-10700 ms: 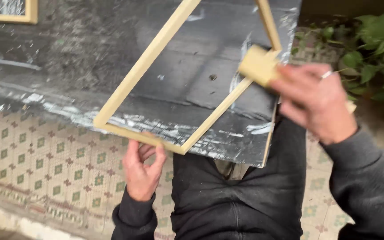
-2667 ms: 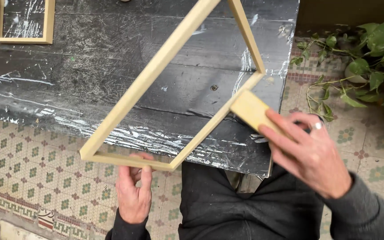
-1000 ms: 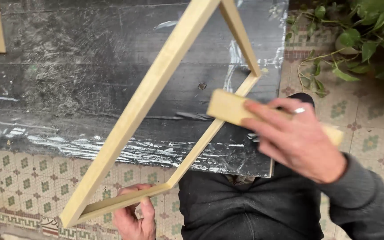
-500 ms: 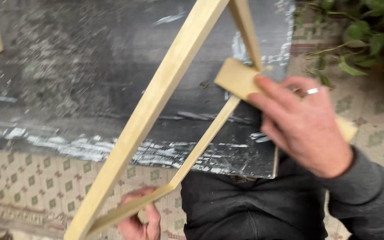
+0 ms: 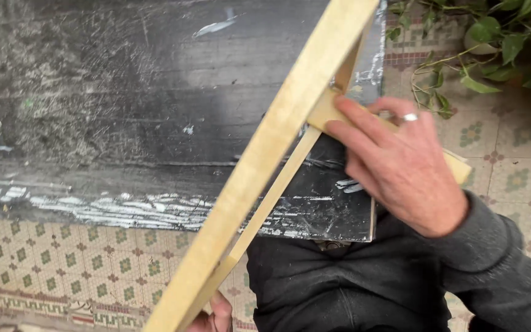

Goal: The recorder is sanding the surfaces and edges of several wooden frames using a handheld sanding block.

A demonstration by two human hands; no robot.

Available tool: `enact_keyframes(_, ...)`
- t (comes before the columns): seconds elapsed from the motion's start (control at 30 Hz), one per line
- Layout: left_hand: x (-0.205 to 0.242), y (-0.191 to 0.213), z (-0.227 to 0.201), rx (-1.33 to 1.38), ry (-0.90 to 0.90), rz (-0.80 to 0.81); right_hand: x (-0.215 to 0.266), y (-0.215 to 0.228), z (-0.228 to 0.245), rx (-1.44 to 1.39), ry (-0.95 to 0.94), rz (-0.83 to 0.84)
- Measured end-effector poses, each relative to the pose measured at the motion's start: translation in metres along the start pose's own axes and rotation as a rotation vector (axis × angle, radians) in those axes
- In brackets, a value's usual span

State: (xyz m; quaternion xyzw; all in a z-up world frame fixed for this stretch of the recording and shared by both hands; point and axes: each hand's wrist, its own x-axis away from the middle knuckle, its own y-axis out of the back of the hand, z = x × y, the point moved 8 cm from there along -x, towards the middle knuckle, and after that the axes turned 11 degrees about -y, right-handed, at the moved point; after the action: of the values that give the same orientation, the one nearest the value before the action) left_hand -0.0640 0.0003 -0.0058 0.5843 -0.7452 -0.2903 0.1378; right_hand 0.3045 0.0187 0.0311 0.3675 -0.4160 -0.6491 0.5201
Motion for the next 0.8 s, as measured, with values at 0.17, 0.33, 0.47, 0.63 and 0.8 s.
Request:
enact_keyframes(0.17,-0.001,0.000,0.007,0.179,-0.131,-0.064,0.048,0.026,-0.019,0.005,-0.071,0.016)
enact_keyframes(0.33,0.000,0.009,0.022,0.204,-0.052,-0.098,0.070,0.019,-0.031,-0.045,-0.179,0.081)
enact_keyframes(0.47,-0.018,0.009,0.026,0.363,0.052,-0.071,0.040,0.007,-0.022,-0.135,-0.029,-0.012)
enact_keyframes(0.63,-0.027,0.011,0.036,0.407,0.121,-0.055,0.008,-0.007,-0.020,-0.095,0.104,-0.067)
enact_keyframes(0.8,-0.028,0.011,0.035,0.466,0.142,-0.067,0.007,-0.006,-0.010,-0.110,0.098,-0.118)
